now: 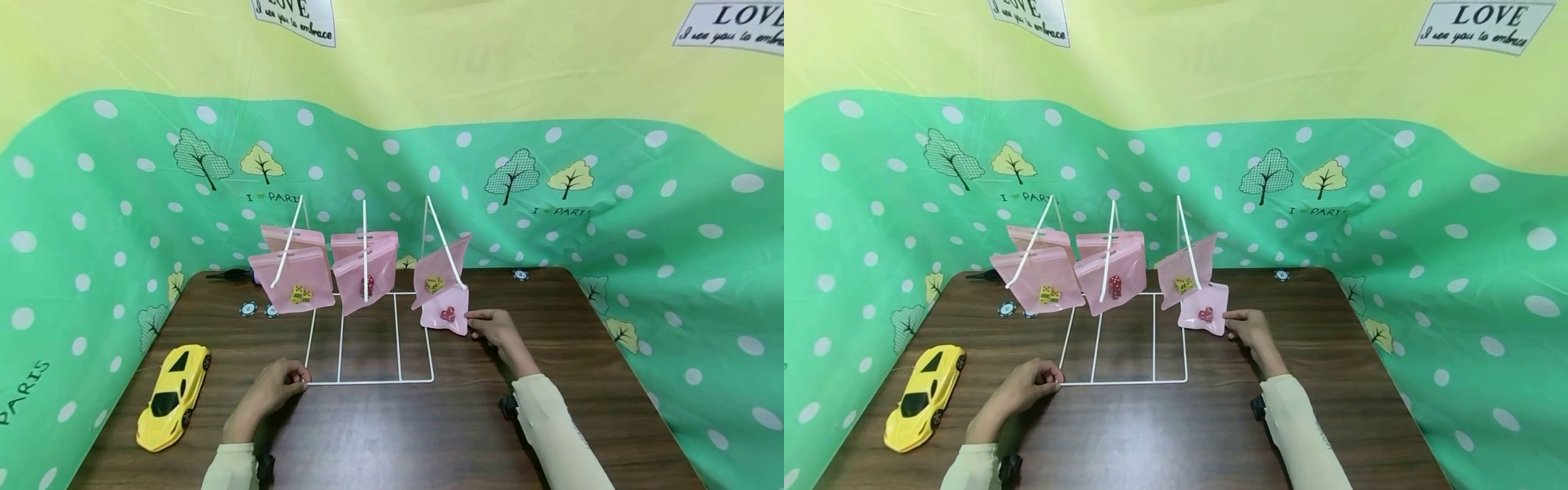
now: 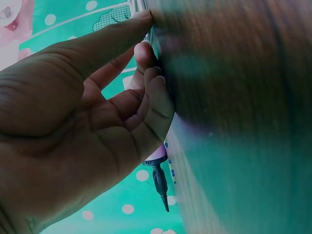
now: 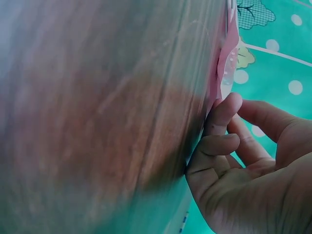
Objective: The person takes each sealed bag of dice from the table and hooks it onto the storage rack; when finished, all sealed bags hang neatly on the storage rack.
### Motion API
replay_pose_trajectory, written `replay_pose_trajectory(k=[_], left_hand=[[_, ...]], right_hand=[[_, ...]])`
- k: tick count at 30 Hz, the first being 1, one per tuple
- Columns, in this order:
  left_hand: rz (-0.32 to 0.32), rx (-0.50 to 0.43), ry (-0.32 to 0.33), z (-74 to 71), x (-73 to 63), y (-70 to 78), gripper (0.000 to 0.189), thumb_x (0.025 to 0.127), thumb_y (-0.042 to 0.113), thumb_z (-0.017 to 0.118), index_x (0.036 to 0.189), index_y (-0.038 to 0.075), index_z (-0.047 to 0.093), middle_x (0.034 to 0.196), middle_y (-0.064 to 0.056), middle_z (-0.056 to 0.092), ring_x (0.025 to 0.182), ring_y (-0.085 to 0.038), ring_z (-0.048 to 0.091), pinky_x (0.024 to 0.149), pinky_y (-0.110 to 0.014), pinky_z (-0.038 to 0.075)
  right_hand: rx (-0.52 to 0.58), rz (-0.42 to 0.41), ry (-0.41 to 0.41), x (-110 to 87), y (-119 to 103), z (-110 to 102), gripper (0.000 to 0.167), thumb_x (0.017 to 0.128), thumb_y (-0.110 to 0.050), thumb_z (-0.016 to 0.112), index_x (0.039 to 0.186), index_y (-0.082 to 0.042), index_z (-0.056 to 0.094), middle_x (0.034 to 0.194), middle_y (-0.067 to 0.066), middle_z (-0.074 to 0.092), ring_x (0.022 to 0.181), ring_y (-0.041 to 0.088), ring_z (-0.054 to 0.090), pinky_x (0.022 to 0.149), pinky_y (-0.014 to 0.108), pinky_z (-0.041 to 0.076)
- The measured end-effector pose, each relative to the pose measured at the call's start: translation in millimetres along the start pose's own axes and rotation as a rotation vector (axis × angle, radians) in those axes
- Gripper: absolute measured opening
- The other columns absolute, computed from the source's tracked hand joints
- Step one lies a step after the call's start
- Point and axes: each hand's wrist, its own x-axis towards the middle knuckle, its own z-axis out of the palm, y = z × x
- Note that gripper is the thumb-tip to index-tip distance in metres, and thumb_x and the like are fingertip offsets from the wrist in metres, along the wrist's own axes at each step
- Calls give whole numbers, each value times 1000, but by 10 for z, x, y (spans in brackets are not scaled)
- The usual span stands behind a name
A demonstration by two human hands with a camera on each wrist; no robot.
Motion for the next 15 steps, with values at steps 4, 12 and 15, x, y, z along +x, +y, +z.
replay_pose_trajectory(k=[4, 12, 15], left_hand=[[4, 3, 0, 6, -8, -7, 16, 92, -3, 78, 86, 8, 69, 79, 4, 55, 76, -10, 48, 71, -29, 41], [16, 8, 3, 11, 3, -12, 16, 93, -3, 77, 87, 8, 69, 81, 4, 55, 79, -11, 48, 72, -30, 42], [0, 8, 12, 6, 0, -11, 17, 93, -5, 77, 86, 9, 69, 80, 4, 54, 79, -13, 48, 72, -30, 41]], right_hand=[[2, 3, -1, -2, 6, 18, 29, 106, -9, 66, 131, 5, 72, 86, 6, 73, 69, 11, 68, 56, 26, 41], [66, -5, -35, -62, 4, -40, 32, 109, -12, 63, 135, 6, 68, 108, 14, 78, 73, 13, 75, 57, 30, 48], [106, -1, -71, -67, 8, -56, 35, 110, -14, 61, 139, 6, 65, 121, 16, 77, 76, 14, 78, 57, 29, 51]])
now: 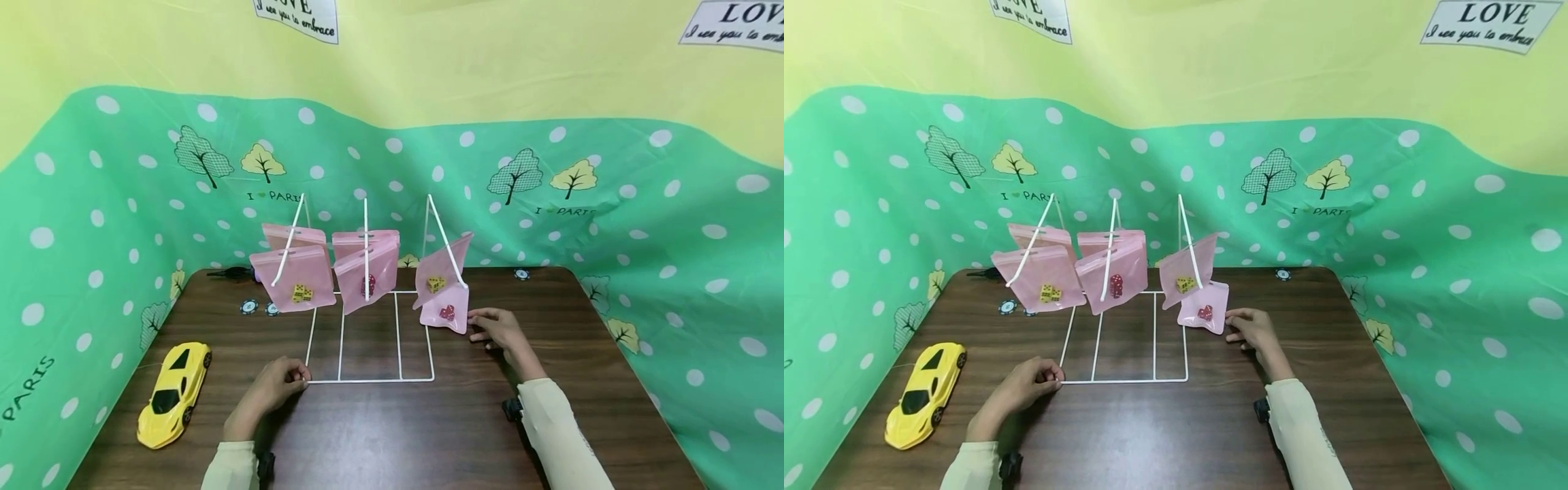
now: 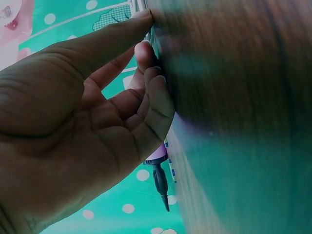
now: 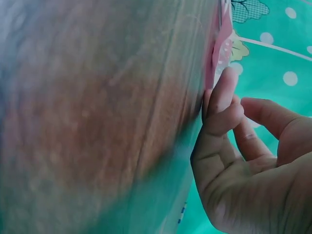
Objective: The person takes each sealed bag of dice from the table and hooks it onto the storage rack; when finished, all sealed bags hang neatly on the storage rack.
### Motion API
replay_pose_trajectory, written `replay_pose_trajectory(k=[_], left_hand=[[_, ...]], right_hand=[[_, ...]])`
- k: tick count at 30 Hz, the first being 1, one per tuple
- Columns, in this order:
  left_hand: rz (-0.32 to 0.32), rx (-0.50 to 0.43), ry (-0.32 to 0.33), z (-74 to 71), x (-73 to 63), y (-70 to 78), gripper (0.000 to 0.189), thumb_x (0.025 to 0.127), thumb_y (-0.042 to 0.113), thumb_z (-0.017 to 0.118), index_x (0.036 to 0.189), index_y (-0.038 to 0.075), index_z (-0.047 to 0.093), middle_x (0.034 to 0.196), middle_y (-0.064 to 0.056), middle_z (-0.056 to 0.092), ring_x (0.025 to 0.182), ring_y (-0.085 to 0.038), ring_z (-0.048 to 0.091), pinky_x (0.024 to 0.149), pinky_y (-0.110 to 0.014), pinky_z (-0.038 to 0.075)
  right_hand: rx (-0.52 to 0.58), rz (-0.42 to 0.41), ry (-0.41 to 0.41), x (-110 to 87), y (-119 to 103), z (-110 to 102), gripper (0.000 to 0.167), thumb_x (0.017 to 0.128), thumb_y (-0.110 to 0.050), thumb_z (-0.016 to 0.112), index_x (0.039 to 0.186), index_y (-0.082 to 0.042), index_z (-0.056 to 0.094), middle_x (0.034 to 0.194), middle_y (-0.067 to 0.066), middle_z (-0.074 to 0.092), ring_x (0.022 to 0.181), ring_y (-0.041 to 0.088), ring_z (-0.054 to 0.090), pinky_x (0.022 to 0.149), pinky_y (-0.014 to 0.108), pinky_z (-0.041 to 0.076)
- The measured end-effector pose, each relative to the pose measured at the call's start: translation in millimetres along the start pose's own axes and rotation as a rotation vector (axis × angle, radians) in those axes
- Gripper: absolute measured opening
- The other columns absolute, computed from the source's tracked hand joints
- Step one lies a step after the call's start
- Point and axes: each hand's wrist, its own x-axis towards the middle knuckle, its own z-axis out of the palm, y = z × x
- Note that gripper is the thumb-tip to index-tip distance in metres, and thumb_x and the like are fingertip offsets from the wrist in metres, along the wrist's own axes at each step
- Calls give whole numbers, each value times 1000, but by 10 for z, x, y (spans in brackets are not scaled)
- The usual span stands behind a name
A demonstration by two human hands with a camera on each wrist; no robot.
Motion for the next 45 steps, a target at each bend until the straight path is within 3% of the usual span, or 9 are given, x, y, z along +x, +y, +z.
replay_pose_trajectory(k=[6, 14, 19, 25, 27, 33, 39, 42, 45], left_hand=[[-25, 5, -8, 9, -6, -18, 17, 93, -5, 77, 86, 9, 70, 80, 3, 55, 76, -12, 49, 71, -30, 42], [9, -15, -15, 15, -1, -26, 15, 93, -5, 77, 87, 6, 69, 80, 3, 55, 75, -11, 49, 70, -29, 42], [7, -20, -12, 12, 3, -15, 16, 93, -5, 77, 86, 6, 68, 80, 3, 55, 76, -11, 50, 70, -29, 42], [16, -19, -9, 16, 2, -18, 17, 92, -5, 77, 86, 8, 68, 80, 4, 55, 76, -10, 49, 71, -29, 42], [18, -21, -9, 15, 2, -14, 17, 92, -5, 77, 86, 8, 68, 80, 4, 55, 76, -10, 49, 70, -29, 42], [37, -4, 4, 22, -12, -22, 15, 91, -4, 77, 85, 8, 69, 79, 5, 55, 77, -8, 48, 70, -29, 42], [44, -2, -4, 30, -21, -33, 15, 92, -3, 78, 86, 8, 70, 79, 5, 55, 77, -8, 48, 70, -29, 41], [34, -2, -10, 25, -16, -24, 15, 93, -3, 78, 87, 9, 70, 80, 4, 56, 78, -10, 48, 70, -29, 41], [23, -4, -9, 17, -11, -14, 16, 93, -3, 78, 87, 9, 70, 80, 4, 55, 78, -10, 48, 71, -29, 41]], right_hand=[[23, 21, -47, 4, 13, -12, 37, 111, -16, 60, 142, 4, 64, 127, 18, 75, 80, 17, 79, 57, 27, 53], [-111, -55, -8, 42, 18, 99, 31, 104, -6, 68, 132, 8, 66, 91, 9, 68, 66, 15, 69, 52, 27, 46], [-296, -109, 65, 88, 18, 141, 29, 96, -9, 78, 116, 4, 61, 82, 5, 61, 58, 15, 59, 49, 29, 45], [-653, -101, 119, 70, -4, 50, 28, 99, -21, 77, 112, -1, 63, 94, 13, 68, 84, 32, 65, 77, 51, 52], [-701, -95, 135, 102, 42, -2, 28, 101, -27, 75, 111, -3, 66, 99, 15, 70, 89, 37, 65, 77, 57, 51], [-721, -116, 165, 474, 413, -84, 46, 95, -56, 77, 106, -12, 72, 109, 16, 75, 94, 42, 70, 73, 61, 52], [-686, -113, 125, 828, 714, -118, 21, 93, -42, 79, 96, -21, 76, 100, 4, 75, 89, 30, 68, 68, 53, 51], [-659, -118, 132, 817, 712, -94, 28, 94, -45, 79, 101, -19, 74, 98, 4, 72, 87, 29, 66, 67, 50, 49], [-655, -131, 160, 679, 585, -23, 55, 91, -55, 82, 122, -10, 71, 110, 14, 71, 97, 36, 67, 75, 56, 52]])
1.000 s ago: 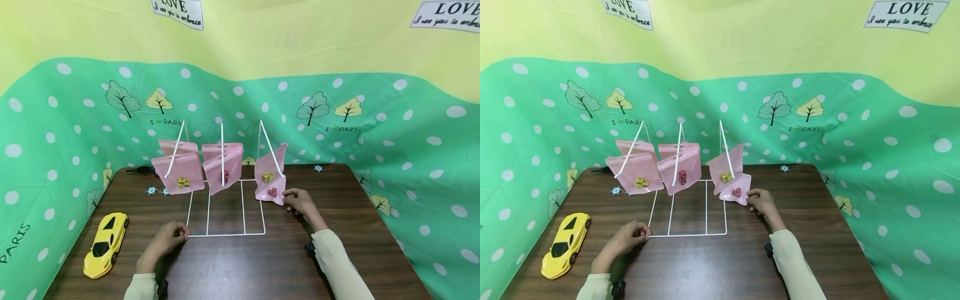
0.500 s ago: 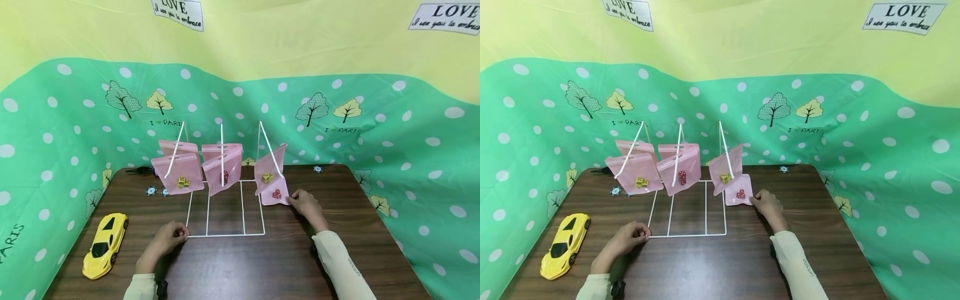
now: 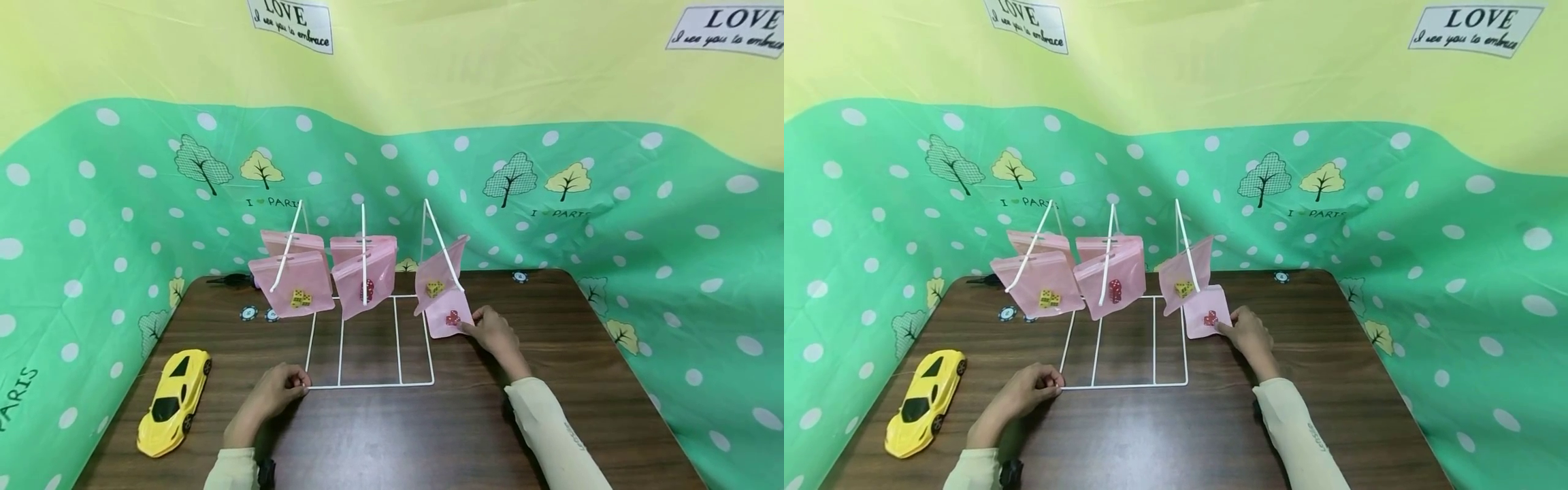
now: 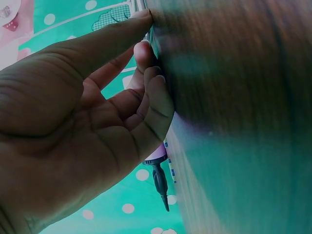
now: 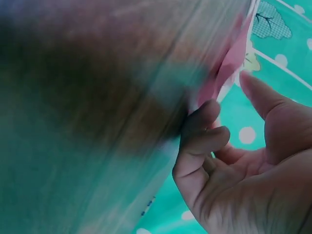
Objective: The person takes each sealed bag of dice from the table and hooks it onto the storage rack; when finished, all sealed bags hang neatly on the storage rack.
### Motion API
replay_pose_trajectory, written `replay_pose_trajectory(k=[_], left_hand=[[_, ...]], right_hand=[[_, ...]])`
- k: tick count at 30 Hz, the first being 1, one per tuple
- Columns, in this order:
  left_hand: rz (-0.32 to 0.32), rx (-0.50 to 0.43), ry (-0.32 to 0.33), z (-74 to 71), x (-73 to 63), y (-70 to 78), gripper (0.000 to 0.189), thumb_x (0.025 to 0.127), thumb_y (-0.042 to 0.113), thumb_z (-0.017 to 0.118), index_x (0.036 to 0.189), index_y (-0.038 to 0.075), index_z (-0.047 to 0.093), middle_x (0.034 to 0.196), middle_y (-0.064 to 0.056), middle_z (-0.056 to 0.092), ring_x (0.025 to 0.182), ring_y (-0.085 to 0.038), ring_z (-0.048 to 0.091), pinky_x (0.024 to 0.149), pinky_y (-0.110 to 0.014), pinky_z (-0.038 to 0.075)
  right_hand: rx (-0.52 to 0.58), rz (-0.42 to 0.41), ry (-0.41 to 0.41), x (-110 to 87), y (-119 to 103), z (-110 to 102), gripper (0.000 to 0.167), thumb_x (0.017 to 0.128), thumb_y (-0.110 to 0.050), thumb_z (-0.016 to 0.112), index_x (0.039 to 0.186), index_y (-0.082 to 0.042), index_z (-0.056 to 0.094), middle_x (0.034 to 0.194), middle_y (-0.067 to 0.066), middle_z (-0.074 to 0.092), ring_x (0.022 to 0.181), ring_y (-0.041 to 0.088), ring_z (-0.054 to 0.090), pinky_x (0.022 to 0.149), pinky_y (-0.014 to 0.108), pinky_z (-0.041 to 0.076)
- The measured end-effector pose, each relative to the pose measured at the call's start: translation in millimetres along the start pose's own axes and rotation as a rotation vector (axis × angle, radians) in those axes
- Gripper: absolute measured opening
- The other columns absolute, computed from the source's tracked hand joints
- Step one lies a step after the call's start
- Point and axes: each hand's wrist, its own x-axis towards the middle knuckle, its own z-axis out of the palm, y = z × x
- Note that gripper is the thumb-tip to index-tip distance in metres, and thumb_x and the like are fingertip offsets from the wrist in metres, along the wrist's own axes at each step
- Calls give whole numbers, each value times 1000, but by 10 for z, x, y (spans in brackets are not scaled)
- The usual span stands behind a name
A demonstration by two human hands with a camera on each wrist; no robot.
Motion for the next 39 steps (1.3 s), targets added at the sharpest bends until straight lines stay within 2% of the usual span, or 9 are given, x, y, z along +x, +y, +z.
replay_pose_trajectory(k=[3, 5, 9, 16, 19, 24, 30, 35, 39], left_hand=[[-2, -1, 4, 1, 5, 6, 16, 93, -3, 78, 87, 9, 70, 80, 4, 55, 79, -11, 48, 71, -29, 41], [0, 0, 6, 3, 7, 8, 16, 93, -3, 78, 87, 9, 70, 80, 4, 55, 79, -11, 49, 71, -29, 41], [5, -1, 9, 9, 6, 10, 15, 92, -4, 78, 86, 8, 70, 80, 4, 55, 78, -11, 49, 70, -29, 42], [-10, -2, 7, 14, 1, 14, 16, 92, -3, 78, 86, 9, 70, 81, 4, 54, 78, -11, 48, 70, -29, 41], [-16, -6, 8, 13, 0, 18, 17, 93, -3, 78, 86, 10, 70, 81, 4, 54, 79, -11, 48, 70, -29, 41], [-6, -5, 13, 12, 2, 17, 16, 92, -4, 78, 86, 9, 70, 81, 4, 54, 79, -11, 48, 70, -28, 41], [-5, 5, 16, 5, 8, 15, 17, 92, -4, 78, 86, 9, 70, 81, 4, 54, 78, -9, 47, 70, -29, 41], [-20, 4, 16, 1, 8, 24, 17, 92, -4, 78, 85, 9, 70, 80, 4, 54, 78, -11, 47, 70, -29, 41], [-20, -5, 16, 3, 1, 22, 16, 92, -4, 78, 86, 8, 70, 80, 3, 54, 77, -11, 48, 70, -29, 41]], right_hand=[[-21, -18, 13, -186, -236, -124, 85, 87, -58, 86, 142, 2, 62, 131, 27, 66, 115, 47, 65, 88, 65, 52], [-31, -24, 14, -314, -384, -214, 89, 87, -54, 87, 147, 5, 59, 139, 32, 61, 123, 53, 61, 92, 70, 50], [-5, -14, -3, -485, -566, -330, 74, 90, -41, 87, 143, 5, 62, 135, 32, 60, 120, 53, 60, 93, 70, 49], [67, -38, 55, -467, -467, -285, 46, 95, -31, 79, 123, 4, 69, 109, 21, 68, 98, 40, 64, 80, 56, 51], [151, -19, 48, -534, -523, -335, 35, 100, -20, 71, 123, 6, 67, 103, 17, 70, 92, 32, 65, 79, 47, 50], [318, -24, 55, -561, -526, -334, 26, 101, -2, 67, 125, 7, 61, 88, 14, 69, 71, 19, 62, 63, 30, 49], [514, -4, 60, -580, -511, -334, 17, 103, 3, 63, 119, 6, 65, 85, 8, 65, 65, 17, 59, 49, 26, 46], [616, -8, 76, -637, -501, -348, 18, 103, 5, 61, 115, 14, 71, 95, 16, 68, 73, 14, 67, 63, 27, 61], [537, -67, 173, -722, -486, -414, 16, 102, 3, 66, 112, 10, 76, 100, 20, 73, 74, 8, 68, 67, 21, 59]])
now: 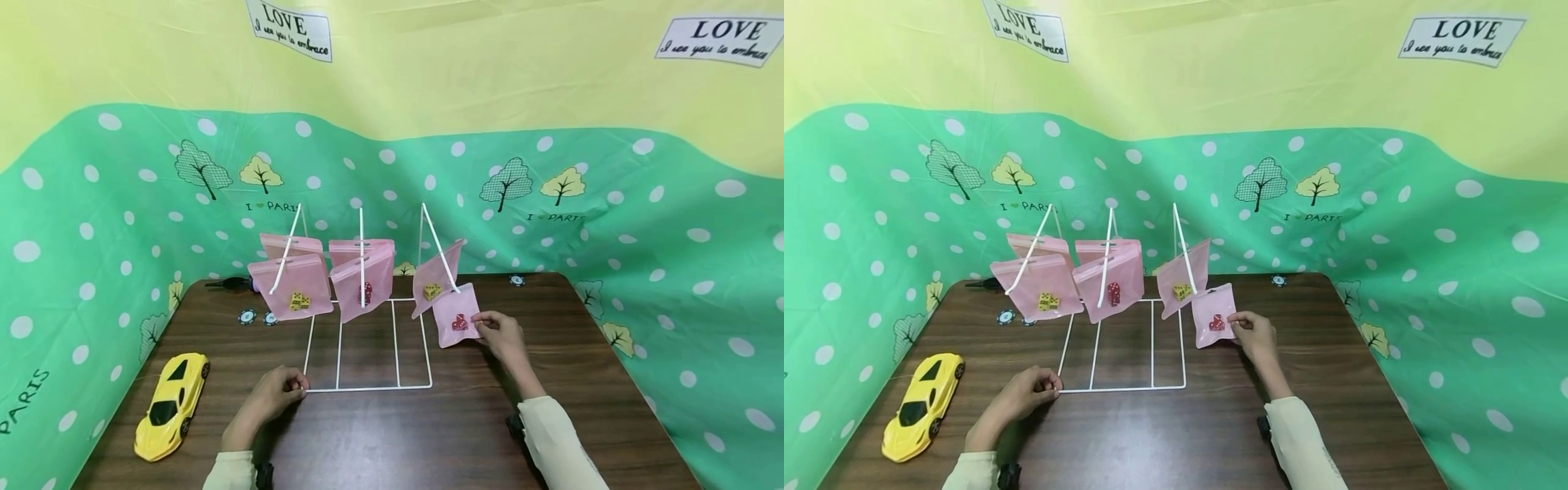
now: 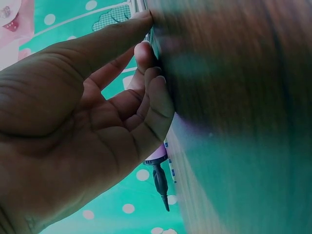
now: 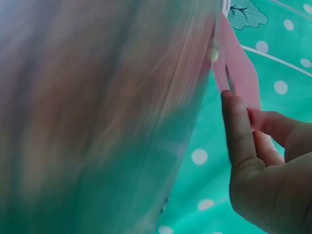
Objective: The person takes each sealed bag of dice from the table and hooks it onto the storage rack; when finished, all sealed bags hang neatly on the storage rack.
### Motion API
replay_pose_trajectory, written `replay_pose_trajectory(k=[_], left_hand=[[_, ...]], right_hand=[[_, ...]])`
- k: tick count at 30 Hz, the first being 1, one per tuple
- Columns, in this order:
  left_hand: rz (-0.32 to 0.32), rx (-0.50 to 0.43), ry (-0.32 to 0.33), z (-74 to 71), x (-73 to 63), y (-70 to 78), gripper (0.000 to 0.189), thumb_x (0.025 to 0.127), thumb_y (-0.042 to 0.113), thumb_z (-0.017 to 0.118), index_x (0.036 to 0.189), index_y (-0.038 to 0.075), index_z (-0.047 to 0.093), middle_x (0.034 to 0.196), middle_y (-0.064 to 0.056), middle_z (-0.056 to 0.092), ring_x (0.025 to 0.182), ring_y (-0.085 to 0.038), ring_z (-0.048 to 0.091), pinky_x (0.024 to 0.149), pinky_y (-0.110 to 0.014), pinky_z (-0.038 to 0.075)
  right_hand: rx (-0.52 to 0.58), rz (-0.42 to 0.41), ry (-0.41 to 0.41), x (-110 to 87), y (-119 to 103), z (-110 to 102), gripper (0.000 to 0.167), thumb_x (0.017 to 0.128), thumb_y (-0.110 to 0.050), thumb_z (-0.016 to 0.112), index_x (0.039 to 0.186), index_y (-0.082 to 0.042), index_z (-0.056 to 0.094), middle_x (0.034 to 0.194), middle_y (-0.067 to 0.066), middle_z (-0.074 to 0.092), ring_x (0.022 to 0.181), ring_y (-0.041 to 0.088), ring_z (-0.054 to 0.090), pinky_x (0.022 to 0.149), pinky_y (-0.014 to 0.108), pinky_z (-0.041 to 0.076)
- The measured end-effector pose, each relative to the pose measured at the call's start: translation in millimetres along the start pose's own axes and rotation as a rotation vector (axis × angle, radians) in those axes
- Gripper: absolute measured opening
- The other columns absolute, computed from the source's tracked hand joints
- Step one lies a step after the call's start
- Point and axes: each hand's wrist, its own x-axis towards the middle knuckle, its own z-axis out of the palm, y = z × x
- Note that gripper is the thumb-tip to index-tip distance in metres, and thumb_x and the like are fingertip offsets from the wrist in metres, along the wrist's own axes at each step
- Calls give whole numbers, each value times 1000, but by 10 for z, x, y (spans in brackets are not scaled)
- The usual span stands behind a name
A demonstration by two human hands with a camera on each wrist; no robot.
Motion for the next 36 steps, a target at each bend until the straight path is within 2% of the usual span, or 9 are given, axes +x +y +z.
replay_pose_trajectory(k=[4, 8, 16, 20, 24, 27, 29, 31, 36], left_hand=[[-1, -5, 5, 10, -11, -6, 16, 91, -4, 78, 85, 8, 69, 80, 3, 54, 77, -10, 47, 69, -29, 41], [2, -9, 5, 13, -14, -7, 16, 91, -4, 78, 86, 7, 69, 80, 3, 54, 77, -10, 47, 69, -28, 41], [8, -12, 6, 0, -13, -15, 16, 91, -5, 78, 85, 8, 70, 81, 3, 54, 78, -10, 48, 70, -29, 42], [0, -7, 9, -1, -14, -24, 17, 91, -4, 79, 85, 9, 70, 81, 4, 54, 78, -9, 47, 70, -29, 41], [-4, -3, 7, 7, -13, -32, 17, 91, -4, 79, 85, 10, 70, 80, 4, 54, 78, -9, 47, 70, -29, 41], [-4, -6, 3, 7, -12, -28, 17, 91, -5, 79, 85, 8, 70, 80, 3, 55, 78, -10, 48, 71, -29, 41], [-2, -5, 2, 2, -11, -19, 16, 92, -4, 78, 86, 8, 69, 80, 3, 55, 79, -11, 48, 71, -29, 42], [-3, -5, 2, -4, -10, -10, 16, 93, -4, 78, 86, 8, 69, 81, 3, 55, 79, -11, 48, 72, -30, 42], [4, 7, 2, -5, -8, -8, 17, 92, -4, 78, 85, 8, 68, 80, 4, 55, 79, -11, 49, 72, -30, 42]], right_hand=[[-102, -39, 86, -92, 6, -120, 15, 102, -3, 70, 112, 2, 79, 99, 16, 75, 72, 5, 64, 62, 18, 52], [-69, -26, 156, -191, 19, -262, 16, 103, -3, 69, 116, 3, 78, 100, 14, 74, 68, 1, 63, 61, 19, 50], [246, -13, 331, -495, -86, -490, 24, 103, 0, 70, 126, 8, 73, 103, 0, 64, 67, -1, 63, 66, 18, 58], [458, -22, 396, -690, -197, -547, 25, 100, 1, 73, 125, 8, 74, 101, 1, 64, 53, 2, 48, 66, 18, 58], [582, -53, 436, -870, -326, -585, 24, 99, 3, 74, 122, 6, 76, 85, 2, 64, 46, 5, 37, 62, 18, 57], [656, -68, 455, -991, -433, -601, 24, 98, 7, 73, 123, 9, 75, 85, 5, 67, 47, 7, 46, 59, 20, 57], [710, -76, 460, -1067, -507, -611, 26, 98, 9, 73, 124, 12, 73, 98, 7, 70, 53, 8, 55, 59, 20, 57], [761, -85, 462, -1140, -581, -612, 26, 97, 10, 73, 123, 13, 72, 101, 10, 71, 58, 10, 60, 59, 21, 57], [919, -159, 423, -1342, -739, -553, 23, 98, 17, 67, 120, 19, 69, 99, 13, 73, 61, 9, 63, 59, 20, 57]])
